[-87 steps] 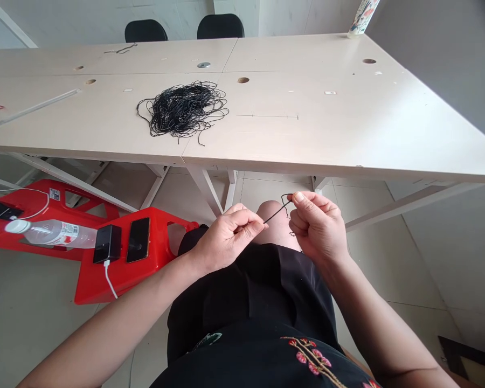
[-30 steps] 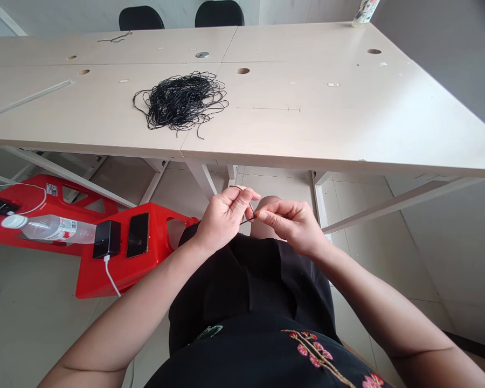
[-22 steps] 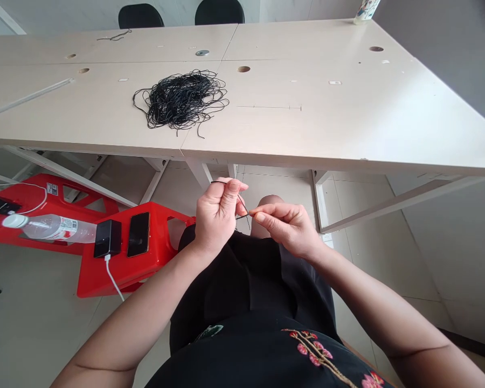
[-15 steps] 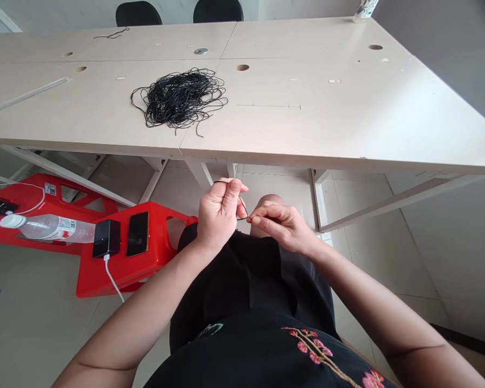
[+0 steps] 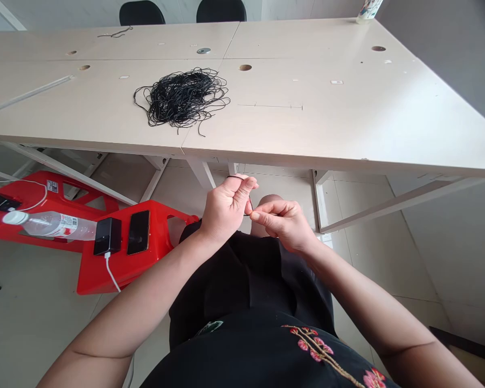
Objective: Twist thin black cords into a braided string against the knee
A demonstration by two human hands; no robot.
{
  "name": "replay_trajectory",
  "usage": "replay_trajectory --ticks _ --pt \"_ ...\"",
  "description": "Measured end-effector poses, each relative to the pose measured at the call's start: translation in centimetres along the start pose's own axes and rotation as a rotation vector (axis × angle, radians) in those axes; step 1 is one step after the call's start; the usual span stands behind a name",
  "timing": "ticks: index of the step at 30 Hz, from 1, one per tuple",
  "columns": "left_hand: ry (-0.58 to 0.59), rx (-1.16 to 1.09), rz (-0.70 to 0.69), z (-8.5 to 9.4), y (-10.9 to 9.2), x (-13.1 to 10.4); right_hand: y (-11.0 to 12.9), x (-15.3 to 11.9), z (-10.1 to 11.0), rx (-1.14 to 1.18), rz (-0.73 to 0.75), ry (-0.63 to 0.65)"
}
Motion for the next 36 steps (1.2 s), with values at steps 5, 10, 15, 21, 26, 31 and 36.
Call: replay_trajectory --ticks 5,10,15,21,26,31,36 --pt "0.135 0.005 0.096 0.2 0.2 0.7 -0.5 0.3 -0.1 0.103 -0.086 -0.026" --pt "0.421 0.058 0.356 1.5 0.1 0.9 0.4 0.3 0.9 0.281 -0.098 -0.141" --pt "0.467 0.158 0.351 3.3 -0.1 0.9 1.9 0.2 2.1 0.334 0.011 -0.235" --pt "0.325 0.232 0.172 4.3 -0.8 1.4 2.9 0.4 1.5 0.297 0.14 -0.28" --pt "0.341 0.233 0.141 5.1 -1.0 3.6 4.1 2.5 0.8 0.193 0.192 -0.385" --pt "0.352 0.163 0.014 6.3 -0.1 9.9 7.0 7.9 0.0 0.078 0.239 -0.424" --pt "0.379 0.401 -0.054 5.8 2.4 18.4 8.4 14.9 2.0 -0.161 0.186 -0.539"
Point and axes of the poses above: each hand's wrist, its own x-axis towards the middle knuckle, its own z-axis out of the back of the hand, y = z × x, the point moved 4 cm from there along x, towards the middle knuckle, and after that the axes turned 3 degrees about y, right-handed, at the moved point
